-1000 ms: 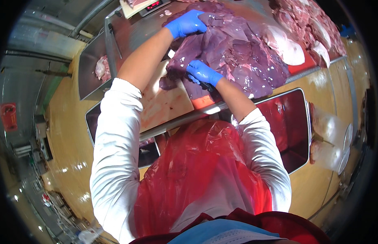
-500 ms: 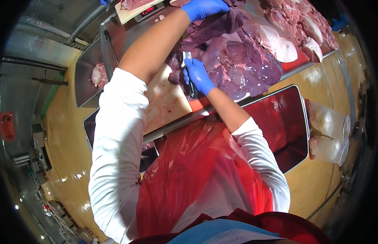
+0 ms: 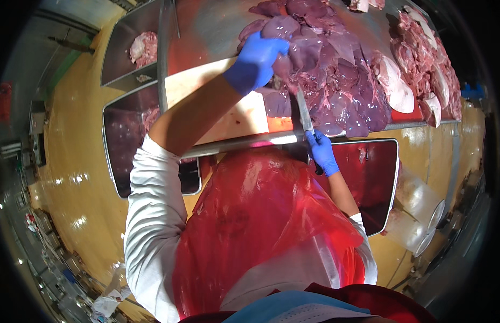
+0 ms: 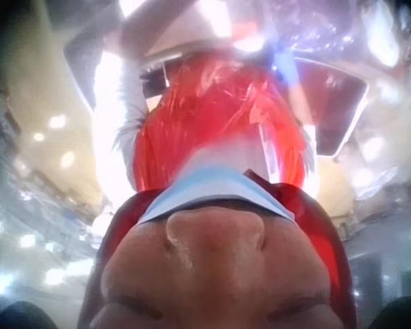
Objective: The person uses a knife to cut large pieces of dark red meat on a white cutting board. They trim and slice the meat into smaller portions, placing the cut pieces into a metal bin to the left.
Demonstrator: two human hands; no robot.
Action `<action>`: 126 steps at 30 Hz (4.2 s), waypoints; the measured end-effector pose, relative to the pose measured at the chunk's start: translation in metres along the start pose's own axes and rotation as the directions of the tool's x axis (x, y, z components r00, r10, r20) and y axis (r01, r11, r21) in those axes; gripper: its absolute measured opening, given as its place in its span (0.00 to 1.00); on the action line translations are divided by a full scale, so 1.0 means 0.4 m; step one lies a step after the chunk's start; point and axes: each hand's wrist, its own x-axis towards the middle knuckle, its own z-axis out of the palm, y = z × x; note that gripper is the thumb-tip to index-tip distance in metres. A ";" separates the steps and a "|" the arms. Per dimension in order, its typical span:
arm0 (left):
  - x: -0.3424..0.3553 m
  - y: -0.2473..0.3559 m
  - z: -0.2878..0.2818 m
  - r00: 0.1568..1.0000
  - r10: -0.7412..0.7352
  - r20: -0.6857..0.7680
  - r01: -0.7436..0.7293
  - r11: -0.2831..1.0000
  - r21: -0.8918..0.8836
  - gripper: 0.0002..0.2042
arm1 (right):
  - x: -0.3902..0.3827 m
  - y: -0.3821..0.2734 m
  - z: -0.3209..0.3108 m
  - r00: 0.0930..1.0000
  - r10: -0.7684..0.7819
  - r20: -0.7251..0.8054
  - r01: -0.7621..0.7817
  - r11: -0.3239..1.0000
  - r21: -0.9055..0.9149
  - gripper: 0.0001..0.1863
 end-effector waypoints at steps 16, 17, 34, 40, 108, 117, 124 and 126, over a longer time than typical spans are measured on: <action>-0.650 -0.169 -0.275 0.116 -0.936 -0.331 0.789 0.290 -0.542 0.07 | 0.023 -0.217 0.220 0.895 -0.215 0.390 0.402 0.768 -0.499 0.32; -0.680 -0.179 -0.288 0.131 -0.916 -0.378 0.851 0.300 -0.432 0.11 | 0.045 -0.207 0.244 0.829 -0.356 0.432 0.548 0.673 -0.496 0.36; -0.734 -0.163 -0.290 0.141 -0.829 -0.541 0.982 0.186 -0.029 0.19 | 0.194 -0.482 0.531 0.794 -0.205 0.573 0.607 0.331 -0.722 0.43; -0.715 -0.137 -0.358 -0.108 -0.969 -0.224 0.908 -0.004 -0.419 0.19 | 0.183 -0.427 0.517 0.770 -0.221 0.599 0.631 0.404 -0.663 0.42; -0.879 -0.029 -0.531 -0.181 -0.942 -0.283 0.688 0.084 -0.721 0.19 | 0.062 -0.208 0.322 0.635 -0.323 0.702 0.765 0.389 -0.513 0.40; -0.681 0.099 -0.703 -0.088 -0.896 -0.435 0.553 0.319 -0.770 0.21 | 0.224 -0.331 0.685 0.434 -0.217 0.874 0.856 -0.203 -0.475 0.43; -0.861 0.143 -0.965 -0.084 -0.810 -0.581 0.573 0.437 -0.693 0.21 | 0.176 -0.407 0.587 0.640 -0.103 0.761 0.767 0.142 -0.626 0.46; -0.945 0.119 -0.995 -0.177 -0.772 -0.611 0.600 0.407 -0.688 0.20 | 0.168 -0.395 0.594 0.661 -0.101 0.744 0.750 0.142 -0.646 0.46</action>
